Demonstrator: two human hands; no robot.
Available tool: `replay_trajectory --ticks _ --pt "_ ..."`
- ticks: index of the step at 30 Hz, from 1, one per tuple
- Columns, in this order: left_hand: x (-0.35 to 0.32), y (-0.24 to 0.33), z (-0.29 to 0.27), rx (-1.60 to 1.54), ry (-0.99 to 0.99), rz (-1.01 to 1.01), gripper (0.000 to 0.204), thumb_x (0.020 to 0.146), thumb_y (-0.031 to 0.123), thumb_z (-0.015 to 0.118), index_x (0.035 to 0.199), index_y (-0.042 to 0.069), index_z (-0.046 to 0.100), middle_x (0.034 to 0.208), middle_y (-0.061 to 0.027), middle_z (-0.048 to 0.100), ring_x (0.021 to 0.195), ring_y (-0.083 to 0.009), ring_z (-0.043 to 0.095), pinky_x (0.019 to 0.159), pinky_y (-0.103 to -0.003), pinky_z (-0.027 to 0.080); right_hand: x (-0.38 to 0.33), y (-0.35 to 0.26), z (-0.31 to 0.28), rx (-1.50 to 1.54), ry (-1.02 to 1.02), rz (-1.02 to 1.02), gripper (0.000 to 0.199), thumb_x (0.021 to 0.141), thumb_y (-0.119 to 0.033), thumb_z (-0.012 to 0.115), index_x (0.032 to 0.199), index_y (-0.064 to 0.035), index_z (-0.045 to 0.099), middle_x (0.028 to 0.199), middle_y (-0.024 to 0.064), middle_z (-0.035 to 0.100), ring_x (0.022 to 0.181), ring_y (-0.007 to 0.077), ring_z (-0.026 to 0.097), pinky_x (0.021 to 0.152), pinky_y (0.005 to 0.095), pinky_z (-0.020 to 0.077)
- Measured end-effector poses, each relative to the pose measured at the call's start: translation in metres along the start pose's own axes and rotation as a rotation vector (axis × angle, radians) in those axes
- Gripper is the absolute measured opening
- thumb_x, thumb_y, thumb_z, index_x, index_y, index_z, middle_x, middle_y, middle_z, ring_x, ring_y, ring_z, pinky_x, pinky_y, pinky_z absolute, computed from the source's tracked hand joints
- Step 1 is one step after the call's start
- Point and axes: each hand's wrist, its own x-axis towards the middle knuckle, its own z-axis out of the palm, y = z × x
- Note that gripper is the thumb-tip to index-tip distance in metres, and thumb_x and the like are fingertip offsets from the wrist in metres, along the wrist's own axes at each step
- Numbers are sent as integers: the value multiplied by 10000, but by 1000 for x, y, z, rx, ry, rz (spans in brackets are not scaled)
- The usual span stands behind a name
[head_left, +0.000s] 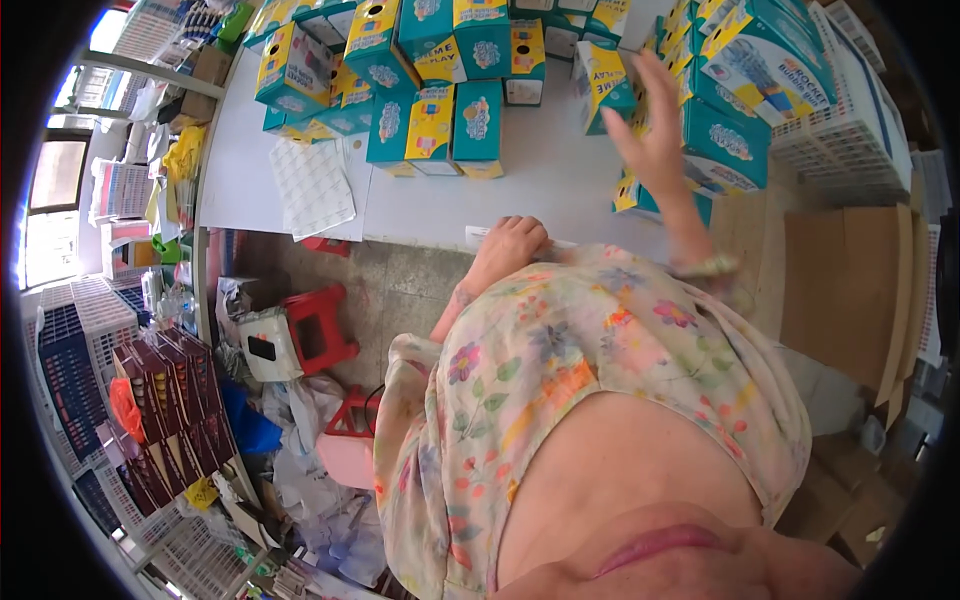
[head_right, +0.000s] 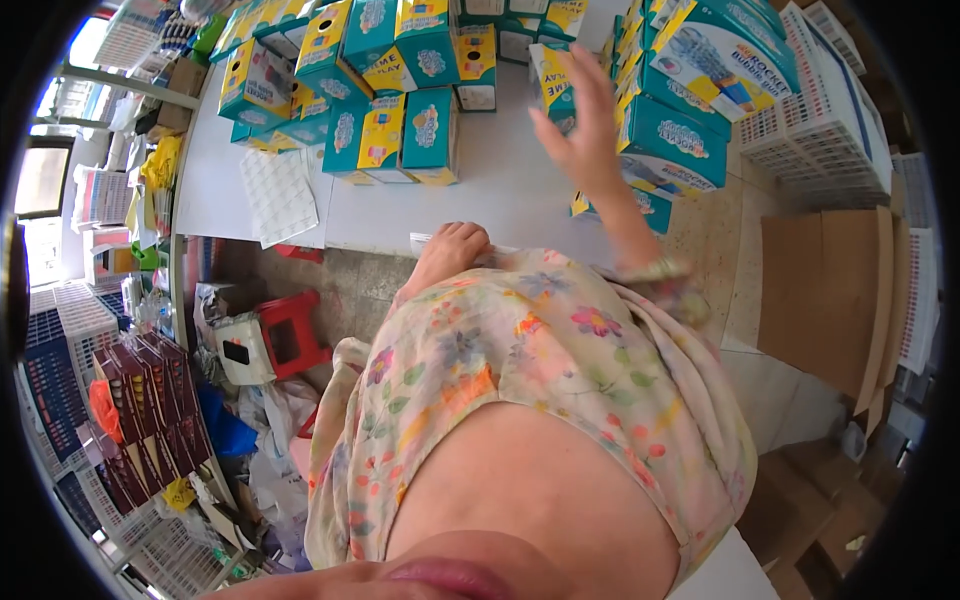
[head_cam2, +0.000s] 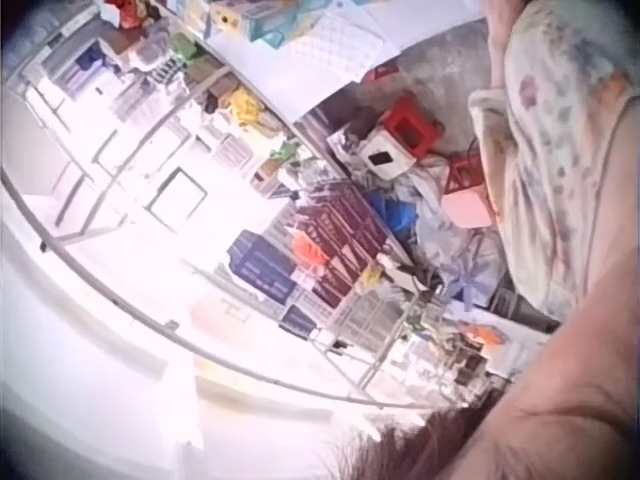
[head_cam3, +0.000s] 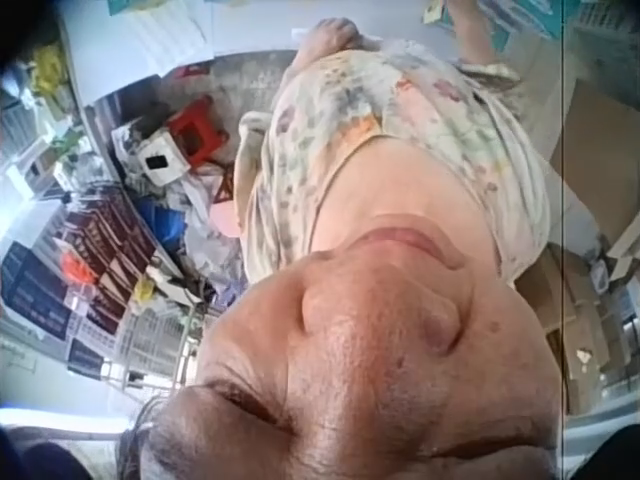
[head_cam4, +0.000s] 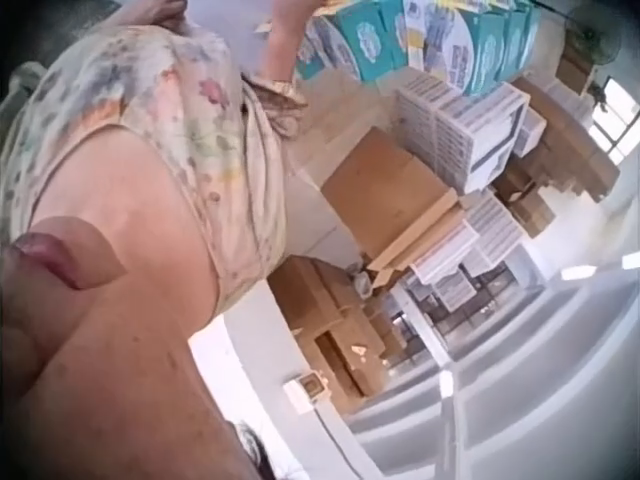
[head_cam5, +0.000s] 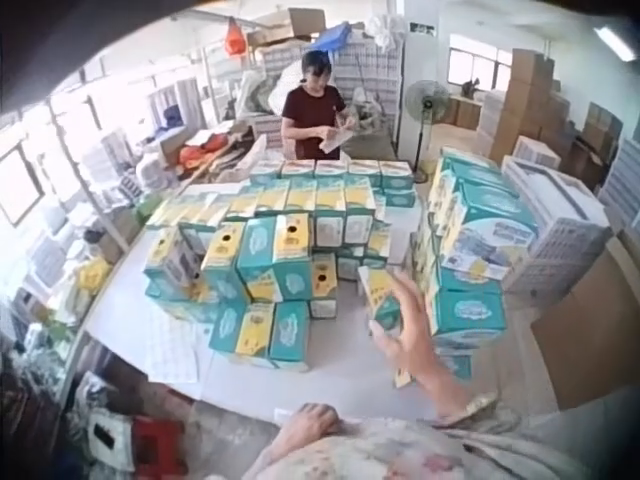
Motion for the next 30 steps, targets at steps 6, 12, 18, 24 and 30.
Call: replay_trajectory --ticks 6,12,18,24,30 --pt "-22 -7 -9 -10 -5 -89 100 810 137 601 869 66 563 931 -83 587 945 -273 557 859 -375 416 -14 135 114 -424 -107 654 775 730 -402 730 1359 -109 386 1390 196 371 1294 368 342 1052 444 286" --pt "-40 -12 -16 -17 33 -166 97 820 140 606 853 60 562 917 -86 585 934 -281 555 851 -373 418 -27 167 121 -673 -338 1003 937 643 -460 771 1376 -114 302 1372 210 364 1255 400 358 1011 550 292" --pt "-47 -19 -13 -19 87 -140 123 853 198 567 843 75 564 875 -84 582 895 -266 570 819 -377 417 -25 103 81 -555 -205 1116 1029 606 -442 809 1406 -61 284 1311 218 461 1208 415 425 998 514 337" --pt "-37 -25 -7 -49 64 -46 133 863 208 576 856 75 578 890 -66 586 911 -264 571 843 -369 427 -32 -8 15 -38 105 402 940 654 -247 806 1389 11 280 1290 228 426 1221 379 409 1021 464 332" --pt "-28 -25 3 29 39 63 159 868 239 559 824 88 582 848 -60 578 871 -249 592 786 -362 434 -31 -18 47 195 -28 -149 640 779 -120 728 1305 -34 374 1323 158 403 1299 371 367 1059 426 320"
